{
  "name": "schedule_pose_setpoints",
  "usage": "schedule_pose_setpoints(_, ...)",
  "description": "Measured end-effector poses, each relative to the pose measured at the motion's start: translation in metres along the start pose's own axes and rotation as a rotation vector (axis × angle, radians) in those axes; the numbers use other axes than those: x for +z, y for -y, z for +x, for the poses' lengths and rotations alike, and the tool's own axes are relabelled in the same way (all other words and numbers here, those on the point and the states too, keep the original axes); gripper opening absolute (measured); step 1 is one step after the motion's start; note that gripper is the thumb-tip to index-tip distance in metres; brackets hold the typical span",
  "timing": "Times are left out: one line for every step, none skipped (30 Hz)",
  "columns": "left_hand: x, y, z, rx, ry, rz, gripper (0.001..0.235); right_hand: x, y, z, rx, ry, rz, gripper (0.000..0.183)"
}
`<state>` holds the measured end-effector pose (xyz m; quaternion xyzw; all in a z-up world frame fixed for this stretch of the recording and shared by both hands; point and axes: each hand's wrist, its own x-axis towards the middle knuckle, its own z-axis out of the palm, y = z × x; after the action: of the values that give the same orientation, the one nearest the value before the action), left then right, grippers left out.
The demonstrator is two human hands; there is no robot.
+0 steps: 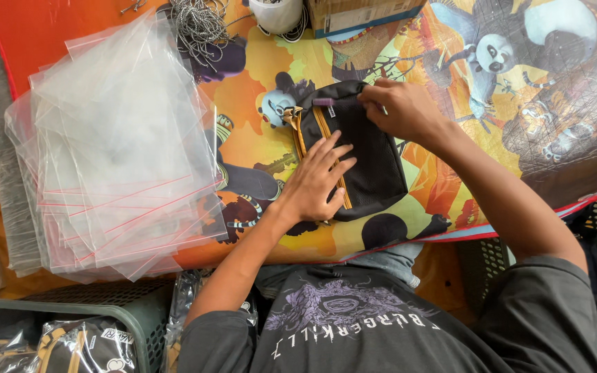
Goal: The person uses a purple comb to brush the exterior of a black mesh pouch, then attaches a flower-shaped keychain to the zipper. They then pick up a clear plastic bag and brush it with the comb.
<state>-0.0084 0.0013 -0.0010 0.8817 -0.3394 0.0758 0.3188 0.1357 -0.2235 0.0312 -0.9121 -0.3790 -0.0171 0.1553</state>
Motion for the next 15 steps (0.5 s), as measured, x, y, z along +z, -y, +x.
schedule_pose_setpoints(-0.009,-0.005,0.002,0.0,0.0,-0.001,0.061,-0.002,0.001,0.002,0.001,0.001,0.0,0.009)
schedule_pose_setpoints(-0.018,-0.01,0.004,-0.002,0.013,-0.037,0.055,-0.004,0.002,0.005,0.012,-0.053,-0.124,0.008)
schedule_pose_setpoints(-0.028,-0.014,0.007,-0.002,0.026,-0.072,0.048,-0.007,0.002,0.008,0.023,-0.108,-0.25,0.015)
schedule_pose_setpoints(-0.02,-0.009,0.005,0.0,0.026,-0.071,0.048,-0.005,-0.001,0.005,0.024,-0.11,-0.251,0.015)
schedule_pose_setpoints(-0.012,-0.005,0.003,-0.009,0.007,-0.046,0.053,-0.003,-0.003,0.002,0.015,-0.109,-0.094,0.009)
schedule_pose_setpoints(-0.004,0.0,0.001,-0.018,-0.011,-0.021,0.059,-0.002,-0.006,-0.001,0.006,-0.108,0.063,0.006)
schedule_pose_setpoints(-0.004,0.0,0.001,-0.014,-0.012,-0.023,0.059,-0.003,0.002,-0.004,0.008,-0.109,0.059,0.006)
schedule_pose_setpoints(-0.003,0.001,0.002,-0.015,-0.019,-0.029,0.059,-0.005,0.01,-0.007,0.037,-0.071,0.092,0.006)
schedule_pose_setpoints(-0.002,0.001,0.0,-0.021,-0.019,-0.038,0.059,-0.004,0.02,-0.012,0.071,-0.03,0.131,0.009)
schedule_pose_setpoints(-0.003,0.001,0.001,-0.021,-0.014,-0.043,0.059,-0.002,0.009,-0.015,0.077,-0.028,0.134,0.009)
schedule_pose_setpoints(-0.004,0.001,0.001,-0.019,-0.023,-0.051,0.058,0.0,-0.002,-0.019,0.088,-0.096,-0.019,0.005)
schedule_pose_setpoints(-0.005,0.0,0.001,-0.017,-0.032,-0.058,0.057,0.002,-0.013,-0.023,0.098,-0.162,-0.172,0.004)
schedule_pose_setpoints(-0.005,0.001,0.002,-0.014,-0.029,-0.059,0.057,-0.007,-0.008,-0.027,0.102,-0.164,-0.172,0.004)
schedule_pose_setpoints(-0.006,0.001,0.002,-0.015,-0.03,-0.063,0.058,-0.016,-0.003,-0.031,0.128,-0.138,-0.122,0.008)
schedule_pose_setpoints(-0.005,0.0,0.001,-0.016,-0.029,-0.071,0.059,-0.024,0.003,-0.037,0.158,-0.11,-0.072,0.013)
